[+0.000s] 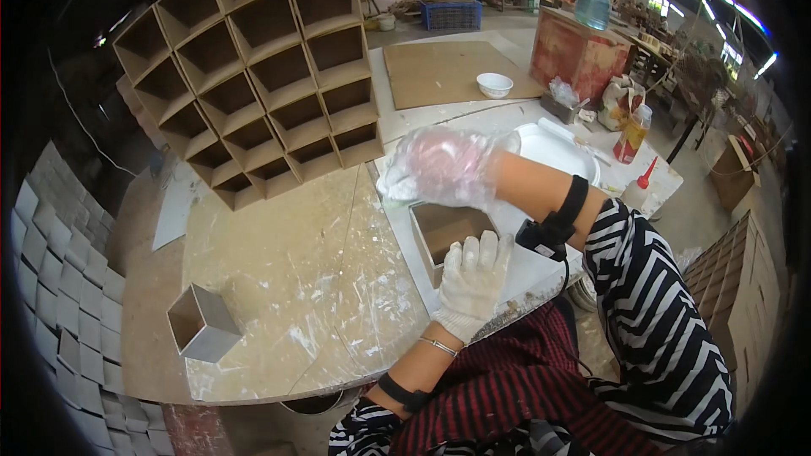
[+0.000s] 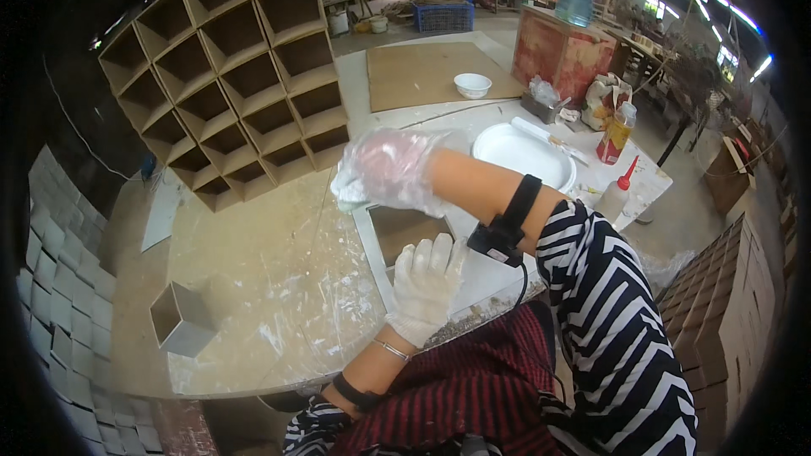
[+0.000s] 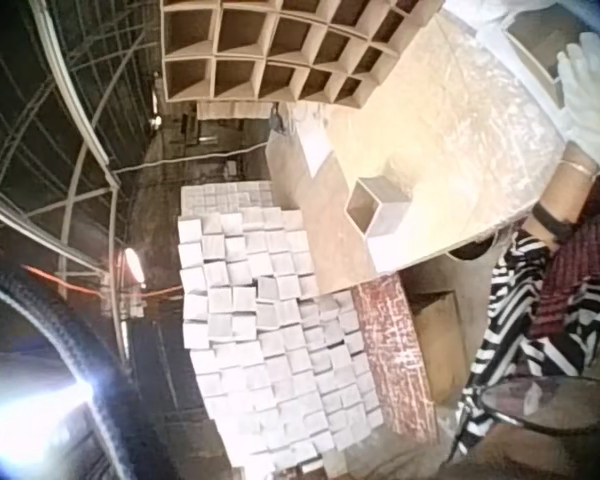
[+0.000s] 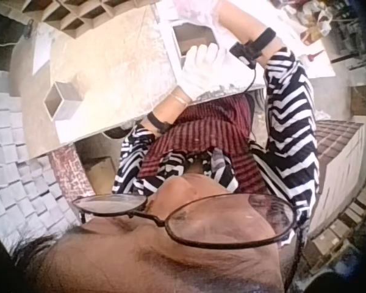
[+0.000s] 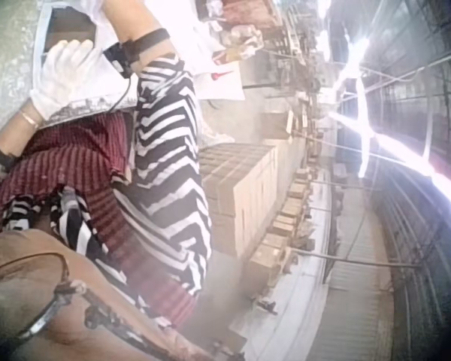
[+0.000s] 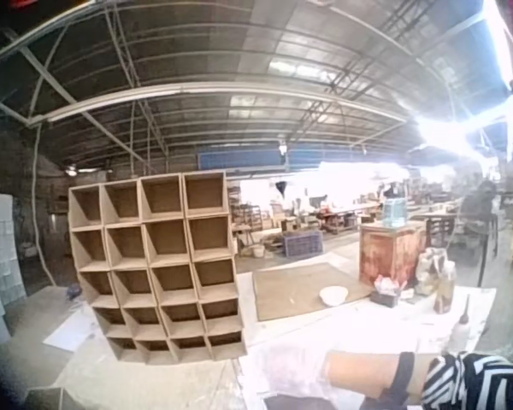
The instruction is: Applying a white substance to a small wooden box and wiping it with a cloth.
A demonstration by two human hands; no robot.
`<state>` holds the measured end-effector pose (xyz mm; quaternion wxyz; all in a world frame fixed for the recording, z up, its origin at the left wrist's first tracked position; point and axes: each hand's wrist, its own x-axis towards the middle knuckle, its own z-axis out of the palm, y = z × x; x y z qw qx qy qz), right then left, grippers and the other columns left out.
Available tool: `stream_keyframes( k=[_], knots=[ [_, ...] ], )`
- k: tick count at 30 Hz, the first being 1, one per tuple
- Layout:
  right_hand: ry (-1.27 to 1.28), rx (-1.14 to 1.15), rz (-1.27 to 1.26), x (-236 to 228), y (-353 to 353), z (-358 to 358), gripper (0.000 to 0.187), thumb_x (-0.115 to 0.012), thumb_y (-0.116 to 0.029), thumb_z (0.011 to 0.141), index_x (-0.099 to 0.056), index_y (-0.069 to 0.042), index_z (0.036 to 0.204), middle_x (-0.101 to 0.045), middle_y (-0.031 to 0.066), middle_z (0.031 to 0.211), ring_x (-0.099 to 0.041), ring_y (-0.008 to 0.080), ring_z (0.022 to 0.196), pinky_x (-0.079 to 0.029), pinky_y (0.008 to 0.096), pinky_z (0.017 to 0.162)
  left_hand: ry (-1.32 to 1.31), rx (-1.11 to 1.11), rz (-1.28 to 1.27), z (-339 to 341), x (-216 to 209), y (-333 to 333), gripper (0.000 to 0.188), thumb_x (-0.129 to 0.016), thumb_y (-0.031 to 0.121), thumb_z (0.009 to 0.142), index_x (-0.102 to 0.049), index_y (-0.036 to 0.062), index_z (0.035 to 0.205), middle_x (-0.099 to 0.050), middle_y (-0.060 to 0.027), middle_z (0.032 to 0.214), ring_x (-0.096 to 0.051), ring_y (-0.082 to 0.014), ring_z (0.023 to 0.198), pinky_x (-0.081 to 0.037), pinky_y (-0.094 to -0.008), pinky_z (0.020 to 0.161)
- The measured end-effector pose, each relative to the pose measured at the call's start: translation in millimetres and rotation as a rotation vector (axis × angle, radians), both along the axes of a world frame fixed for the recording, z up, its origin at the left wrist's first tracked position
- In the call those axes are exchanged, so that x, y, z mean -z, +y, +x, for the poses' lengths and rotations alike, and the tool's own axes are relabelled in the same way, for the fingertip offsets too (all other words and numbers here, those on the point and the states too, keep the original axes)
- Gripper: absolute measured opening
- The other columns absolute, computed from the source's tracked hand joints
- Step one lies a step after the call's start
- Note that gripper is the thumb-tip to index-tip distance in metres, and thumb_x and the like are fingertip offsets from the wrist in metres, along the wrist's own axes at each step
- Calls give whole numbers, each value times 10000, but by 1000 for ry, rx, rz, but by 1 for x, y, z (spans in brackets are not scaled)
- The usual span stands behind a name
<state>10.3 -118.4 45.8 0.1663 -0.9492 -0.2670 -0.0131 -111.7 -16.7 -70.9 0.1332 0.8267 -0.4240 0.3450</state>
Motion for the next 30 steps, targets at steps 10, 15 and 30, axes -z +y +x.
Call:
stream_keyframes(
  k=[10,15,30],
  knots=[
    [-49,65,-463,-3,-51,-6,191,-569,-153,807,-699,-30,876,-679,190,881,-659,297,817,-525,381,730,50,32,-5,9,1,4,420,-617,245,769,-601,141,1176,-544,-50,1032,-534,-219,950,-423,-425,922],
    [-111,158,-253,7,-48,-16,191,-568,-161,813,-684,-20,869,-667,184,861,-651,313,818,-524,397,751,58,34,-33,4,0,-2,374,-599,230,781,-617,143,1144,-548,-38,1011,-553,-210,958,-426,-422,923],
    [-350,186,-552,81,-126,-13,225,-505,-179,898,-659,-74,1025,-639,135,1079,-609,253,1010,-496,394,875,139,66,27,20,-13,21,561,-653,318,799,-523,88,1294,-583,-61,1015,-568,-251,972,-386,-409,994]
  ],
)
